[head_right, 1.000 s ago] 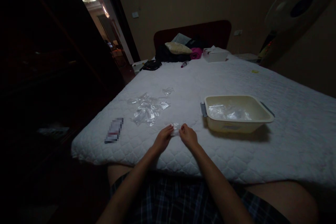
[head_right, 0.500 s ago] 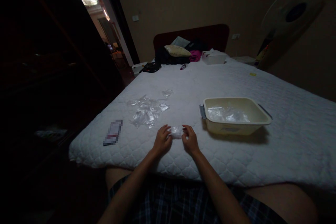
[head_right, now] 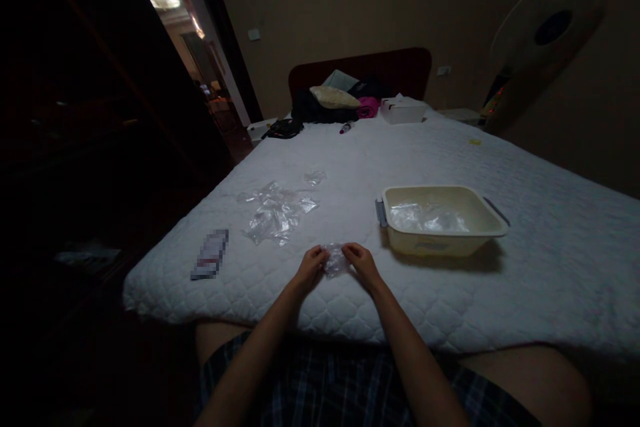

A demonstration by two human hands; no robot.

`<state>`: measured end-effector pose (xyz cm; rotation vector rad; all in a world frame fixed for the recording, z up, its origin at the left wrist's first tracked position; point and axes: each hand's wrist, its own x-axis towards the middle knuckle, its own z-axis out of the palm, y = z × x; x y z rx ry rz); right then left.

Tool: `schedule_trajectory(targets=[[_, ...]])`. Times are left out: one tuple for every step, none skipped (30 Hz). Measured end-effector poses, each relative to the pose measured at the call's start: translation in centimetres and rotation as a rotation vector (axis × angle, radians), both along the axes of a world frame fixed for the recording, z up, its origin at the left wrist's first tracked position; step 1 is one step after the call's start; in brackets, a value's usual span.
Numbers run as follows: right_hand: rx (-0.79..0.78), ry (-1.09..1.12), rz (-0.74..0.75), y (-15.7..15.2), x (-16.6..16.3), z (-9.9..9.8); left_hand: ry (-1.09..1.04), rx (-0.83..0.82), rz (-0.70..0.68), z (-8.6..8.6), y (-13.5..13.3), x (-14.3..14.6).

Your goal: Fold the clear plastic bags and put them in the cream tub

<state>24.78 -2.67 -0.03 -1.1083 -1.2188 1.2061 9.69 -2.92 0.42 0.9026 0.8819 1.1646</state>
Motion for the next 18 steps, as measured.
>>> schedule_trajectory(targets=[[0.01,-0.026,-0.001,0.1,-0.1,-0.1,-0.007,0.009,0.006,-0.1,-0.1,0.0],[0.014,-0.042,-0.006,0.1,-0.2,-0.2,-0.003,0.02,0.011,-0.2,-0.1,0.0],[0.016,-0.051,-0.012,0.1,-0.3,-0.3,0.012,0.029,0.013,-0.2,-0.1,0.0],[0.017,-0.054,-0.017,0.1,-0.3,-0.4,0.034,0.034,0.014,-0.1,-0.2,0.0],[0.018,-0.053,-0.023,0.2,-0.3,-0.4,0.062,0.036,0.017,0.0,-0.2,-0.1],[0.02,-0.051,-0.03,0.1,-0.4,-0.4,0.09,0.035,0.021,0.0,-0.3,-0.1],[0.023,-0.048,-0.042,0.1,-0.4,-0.4,0.113,0.032,0.024,0.1,-0.3,-0.2],[0.027,-0.047,-0.056,0.1,-0.4,-0.3,0.131,0.029,0.024,0.2,-0.3,-0.2],[0.033,-0.049,-0.074,0.1,-0.5,-0.3,0.146,0.024,0.025,0.2,-0.3,-0.3],[0.041,-0.05,-0.095,0.1,-0.5,-0.2,0.154,0.019,0.025,0.2,-0.3,-0.4],[0.052,-0.051,-0.112,0.0,-0.6,-0.1,0.159,0.013,0.023,0.2,-0.3,-0.4],[0.065,-0.052,-0.122,0.0,-0.7,0.0,0.161,0.006,0.022,0.1,-0.3,-0.5],[0.079,-0.053,-0.128,-0.1,-0.7,0.3,0.159,0.001,0.02,0.1,-0.3,-0.6],[0.093,-0.056,-0.132,-0.2,-0.6,0.6,0.154,-0.004,0.018,0.2,-0.3,-0.6],[0.107,-0.062,-0.132,-0.3,-0.5,1.1,0.145,-0.008,0.014,0.2,-0.4,-0.7],[0.122,-0.07,-0.129,-0.4,-0.3,1.8,0.134,-0.008,0.007,0.4,-0.5,-0.7],[0.137,-0.08,-0.131,-0.6,0.1,2.7,0.123,-0.011,-0.001,0.5,-0.6,-0.7],[0.154,-0.097,-0.132,-0.8,0.6,3.9,0.116,-0.011,-0.012,0.6,-0.7,-0.7]])
